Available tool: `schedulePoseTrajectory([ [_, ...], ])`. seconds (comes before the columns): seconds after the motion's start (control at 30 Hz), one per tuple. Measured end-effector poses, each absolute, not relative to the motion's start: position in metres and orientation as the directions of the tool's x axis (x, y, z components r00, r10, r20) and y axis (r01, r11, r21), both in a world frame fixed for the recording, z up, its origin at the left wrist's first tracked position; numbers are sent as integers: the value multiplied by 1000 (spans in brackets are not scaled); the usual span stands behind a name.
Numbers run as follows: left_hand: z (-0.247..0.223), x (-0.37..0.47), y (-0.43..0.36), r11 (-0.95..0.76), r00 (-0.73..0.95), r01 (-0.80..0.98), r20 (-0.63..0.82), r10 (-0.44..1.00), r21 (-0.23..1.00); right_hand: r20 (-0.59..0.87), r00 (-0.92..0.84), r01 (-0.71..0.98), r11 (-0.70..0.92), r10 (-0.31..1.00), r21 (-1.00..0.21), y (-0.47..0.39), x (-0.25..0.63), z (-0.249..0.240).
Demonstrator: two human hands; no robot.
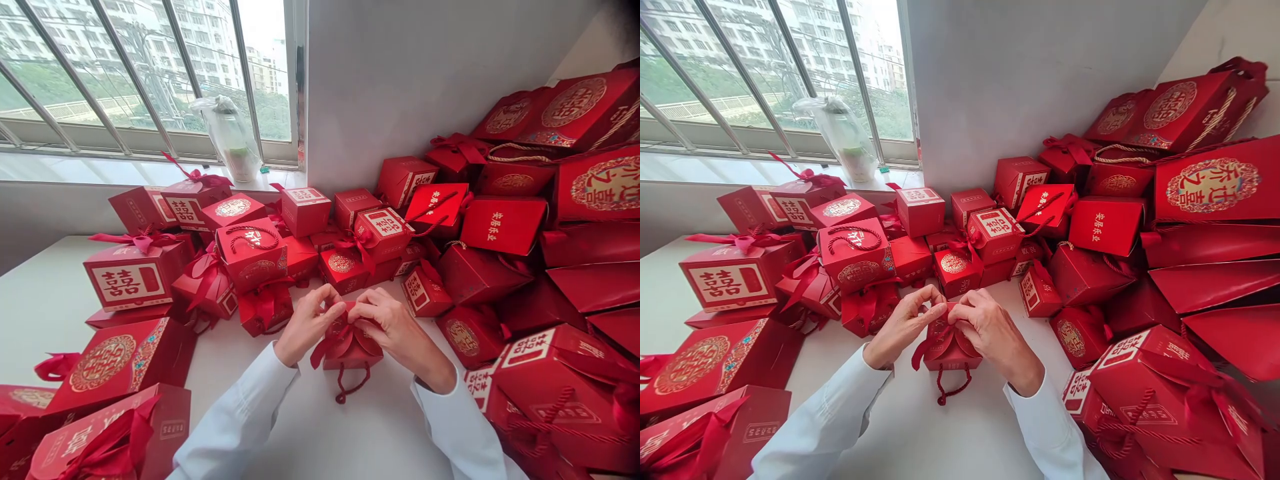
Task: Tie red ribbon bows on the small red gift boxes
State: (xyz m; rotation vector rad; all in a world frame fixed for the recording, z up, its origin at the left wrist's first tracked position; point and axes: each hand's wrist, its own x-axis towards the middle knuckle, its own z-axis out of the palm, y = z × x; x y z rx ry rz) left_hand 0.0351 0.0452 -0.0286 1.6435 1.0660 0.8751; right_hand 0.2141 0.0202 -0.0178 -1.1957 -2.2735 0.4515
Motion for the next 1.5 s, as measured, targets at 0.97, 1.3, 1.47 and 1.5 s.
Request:
schedulePoseTrajectory([
  [0.97, -33, 48, 39, -440, 432, 537, 213, 876, 720, 153, -277, 638, 300, 949, -709, 26, 230, -14],
  [1.3, -22, 36, 42, -440, 509, 472, 172, 844, 764, 170, -210, 641, 267, 963, -720, 24, 228, -10],
  [1.47, -23, 32, 45, -229, 438, 198, 122, 890, 953, 112, -256, 631, 253, 960, -733, 27, 228, -14],
  [1.5, -24, 33, 45, -180, 421, 159, 98, 902, 971, 105, -272, 631, 260, 957, -731, 27, 227, -15],
])
